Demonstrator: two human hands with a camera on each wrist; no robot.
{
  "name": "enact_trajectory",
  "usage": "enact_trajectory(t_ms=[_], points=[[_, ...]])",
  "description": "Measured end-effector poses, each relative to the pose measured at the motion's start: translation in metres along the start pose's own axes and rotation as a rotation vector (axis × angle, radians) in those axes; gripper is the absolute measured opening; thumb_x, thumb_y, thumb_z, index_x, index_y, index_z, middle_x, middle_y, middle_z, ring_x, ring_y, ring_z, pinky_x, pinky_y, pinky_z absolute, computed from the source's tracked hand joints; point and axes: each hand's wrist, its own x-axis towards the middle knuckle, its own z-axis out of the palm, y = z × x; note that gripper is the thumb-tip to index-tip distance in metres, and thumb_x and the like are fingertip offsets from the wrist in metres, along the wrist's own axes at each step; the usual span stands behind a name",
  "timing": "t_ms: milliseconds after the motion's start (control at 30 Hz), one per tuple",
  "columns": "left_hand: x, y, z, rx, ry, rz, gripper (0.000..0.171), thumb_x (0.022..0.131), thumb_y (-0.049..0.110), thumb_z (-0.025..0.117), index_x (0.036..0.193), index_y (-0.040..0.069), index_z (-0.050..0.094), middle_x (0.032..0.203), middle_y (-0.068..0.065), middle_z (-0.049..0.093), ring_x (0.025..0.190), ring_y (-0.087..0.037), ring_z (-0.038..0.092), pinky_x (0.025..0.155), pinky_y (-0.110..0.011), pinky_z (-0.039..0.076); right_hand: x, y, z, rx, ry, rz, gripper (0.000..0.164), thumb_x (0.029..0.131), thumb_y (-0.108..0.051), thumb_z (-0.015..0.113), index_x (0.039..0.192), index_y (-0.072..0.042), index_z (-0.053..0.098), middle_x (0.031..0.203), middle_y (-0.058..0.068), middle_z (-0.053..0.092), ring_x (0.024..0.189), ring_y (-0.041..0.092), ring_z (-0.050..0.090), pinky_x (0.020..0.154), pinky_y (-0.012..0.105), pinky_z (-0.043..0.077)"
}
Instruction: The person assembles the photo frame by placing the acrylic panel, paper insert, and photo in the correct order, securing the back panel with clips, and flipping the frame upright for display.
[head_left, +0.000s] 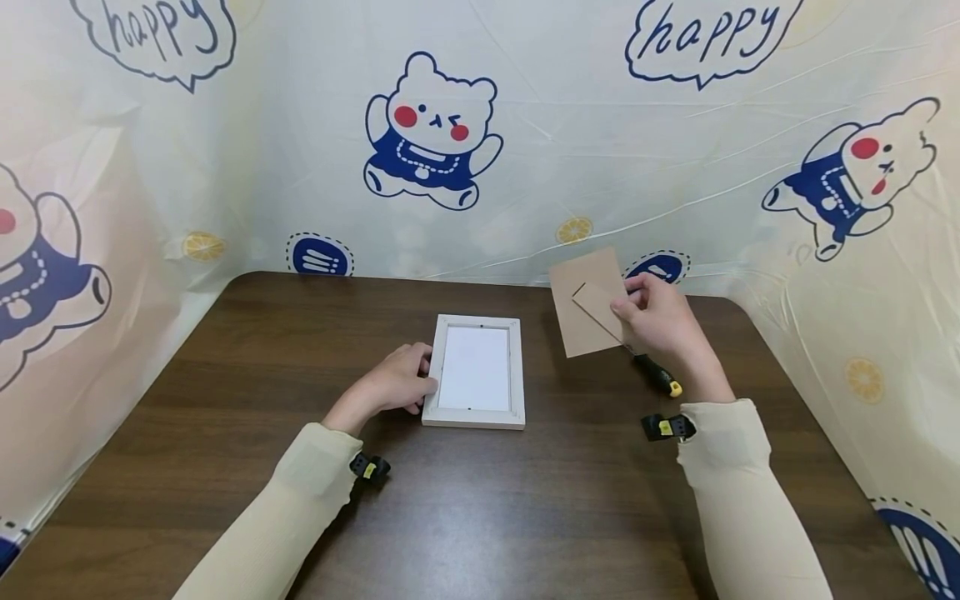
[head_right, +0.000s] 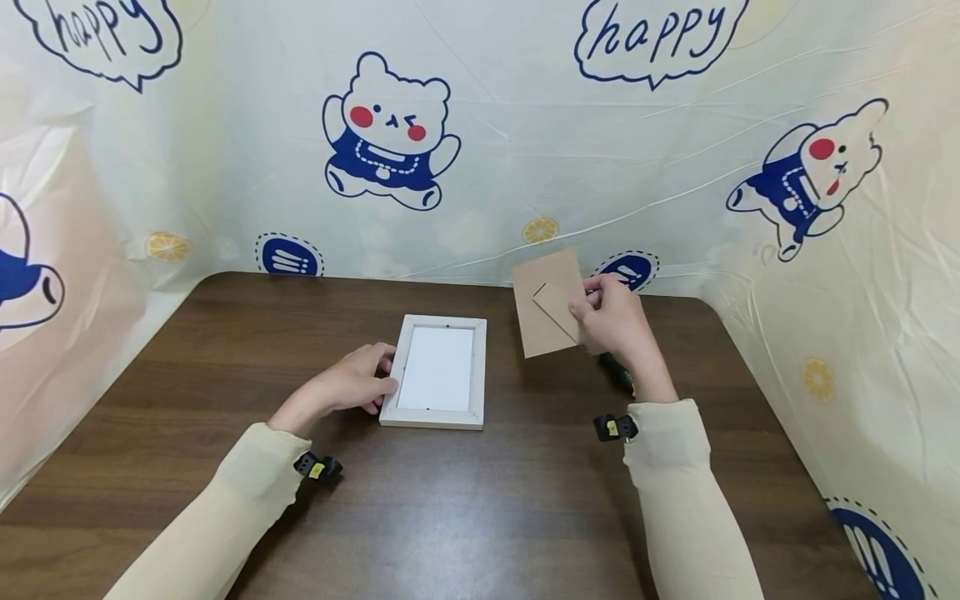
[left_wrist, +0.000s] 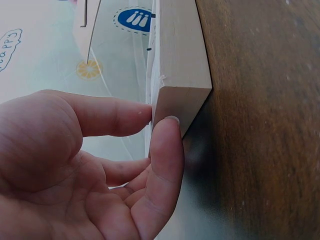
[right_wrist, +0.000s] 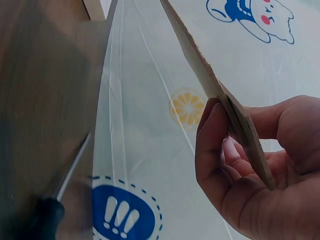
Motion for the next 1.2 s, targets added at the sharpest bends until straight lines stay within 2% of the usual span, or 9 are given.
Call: enact_trajectory(t_ms=[200,400,800,1200], points=[[0.0,0.0,0.0,0.002,-0.003,-0.001,0.058,0.102,0.005,0.061,0.153,-0.009,0.039,0.132,-0.025,0.048,0.081,-0.025,0.062,0.063,-0.032,0.063,0.0,-0.003,0.016,0.08,-0.025,0.029,0.045,0.108,-0.021,0.062,0.143,0.005,0.052,0.111,0.022,0.069,0.101,0.033,0.064,0.087,0.039,0.053],[0.0,0.001,0.0,-0.005,-0.003,0.004,0.056,0.101,0.004,0.061,0.152,-0.01,0.04,0.13,-0.024,0.047,0.08,-0.025,0.062,0.062,-0.033,0.063,0.0,-0.008,0.031,0.126,-0.045,0.052,0.042,0.107,-0.022,0.064,0.141,0.002,0.054,0.11,0.02,0.069,0.1,0.031,0.065,0.083,0.035,0.055],[-0.001,0.002,0.0,-0.007,-0.008,0.0,0.058,0.101,0.004,0.061,0.152,-0.01,0.039,0.131,-0.025,0.047,0.08,-0.025,0.062,0.063,-0.032,0.063,-0.004,-0.018,0.057,0.202,-0.111,0.117,0.041,0.106,-0.021,0.067,0.139,0.0,0.053,0.115,0.019,0.067,0.102,0.032,0.066,0.089,0.042,0.06],[-0.001,0.003,0.0,-0.004,-0.007,-0.007,0.058,0.101,0.004,0.061,0.153,-0.01,0.039,0.13,-0.024,0.047,0.081,-0.025,0.062,0.064,-0.032,0.063,-0.003,-0.028,0.079,0.248,-0.141,0.132,0.04,0.105,-0.019,0.07,0.136,-0.001,0.053,0.109,0.017,0.068,0.098,0.03,0.065,0.084,0.036,0.057]])
